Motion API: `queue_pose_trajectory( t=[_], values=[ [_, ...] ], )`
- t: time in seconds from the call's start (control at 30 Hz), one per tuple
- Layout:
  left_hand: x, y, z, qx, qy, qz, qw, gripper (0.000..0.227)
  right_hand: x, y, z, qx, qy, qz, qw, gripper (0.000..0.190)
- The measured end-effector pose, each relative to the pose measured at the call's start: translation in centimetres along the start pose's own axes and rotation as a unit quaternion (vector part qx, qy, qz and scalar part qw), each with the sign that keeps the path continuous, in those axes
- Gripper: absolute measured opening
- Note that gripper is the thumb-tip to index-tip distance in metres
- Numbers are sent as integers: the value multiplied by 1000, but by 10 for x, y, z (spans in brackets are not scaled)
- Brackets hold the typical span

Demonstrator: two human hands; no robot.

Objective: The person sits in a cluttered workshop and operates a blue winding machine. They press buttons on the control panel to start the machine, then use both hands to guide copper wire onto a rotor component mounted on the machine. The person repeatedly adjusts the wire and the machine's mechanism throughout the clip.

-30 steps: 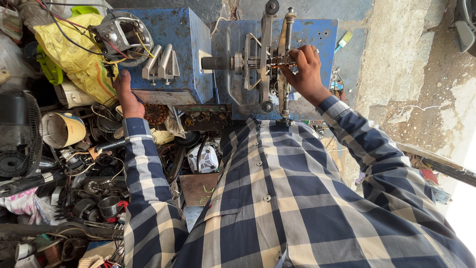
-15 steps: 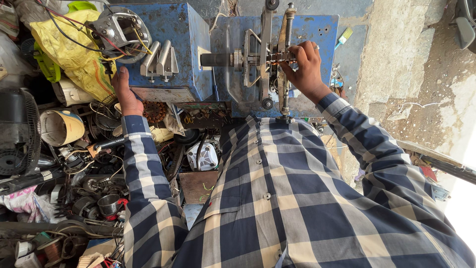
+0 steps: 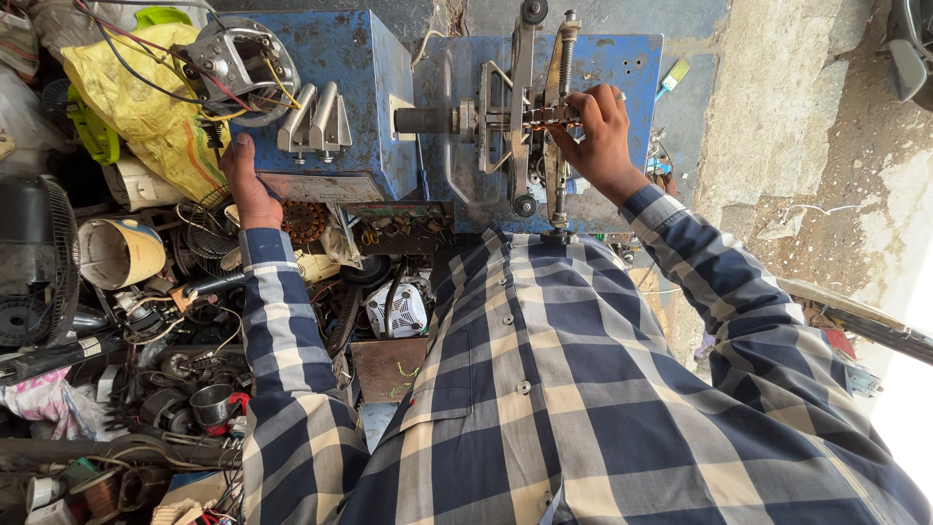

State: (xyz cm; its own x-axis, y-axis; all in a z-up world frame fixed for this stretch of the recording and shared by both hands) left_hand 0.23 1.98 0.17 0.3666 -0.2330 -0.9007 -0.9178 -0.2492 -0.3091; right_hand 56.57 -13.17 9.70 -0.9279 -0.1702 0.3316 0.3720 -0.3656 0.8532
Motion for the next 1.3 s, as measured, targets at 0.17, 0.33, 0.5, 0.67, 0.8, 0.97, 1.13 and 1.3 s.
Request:
queue_pose_trajectory(
  t=[0.17,0.33,0.5,0.67,0.8,0.97,1.13,1.3],
  values=[
    [-2,-2,-2,-1,-5,3,1000,86,0,0,0,1,-2,4,1000,44],
    [1,2,0,4,-9,14,1000,85,0,0,-1,7,-5,0,1000,44],
    [4,7,2,-5,-14,26,1000,84,0,-1,0,0,-4,3,1000,44],
    [8,3,3,12,0,-23,1000,88,0,2,2,-3,2,-4,1000,42],
    [8,10,4,-21,-9,2,1000,90,3,0,1,-12,-7,-4,1000,43],
    [17,22,8,-66,3,56,996,92,2,-1,-1,-9,-5,2,1000,43],
    [20,19,11,-40,-11,28,999,91,1,2,1,-11,-5,3,1000,43],
    [12,13,6,-49,-9,29,998,88,3,0,2,-18,-2,11,1000,43]
  ],
)
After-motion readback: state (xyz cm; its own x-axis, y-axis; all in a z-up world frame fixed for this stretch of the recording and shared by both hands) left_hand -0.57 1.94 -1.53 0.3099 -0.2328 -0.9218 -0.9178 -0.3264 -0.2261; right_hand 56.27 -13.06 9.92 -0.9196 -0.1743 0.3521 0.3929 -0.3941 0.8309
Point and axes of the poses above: each hand's wrist, its own z-axis towards the middle knuckle, its own y-axis out of the back of the hand, x = y × z, the point moved 2 cm from there along z, towards the middle knuckle, and after that the axes turned 14 degrees about -z, right-handed, at the moved point
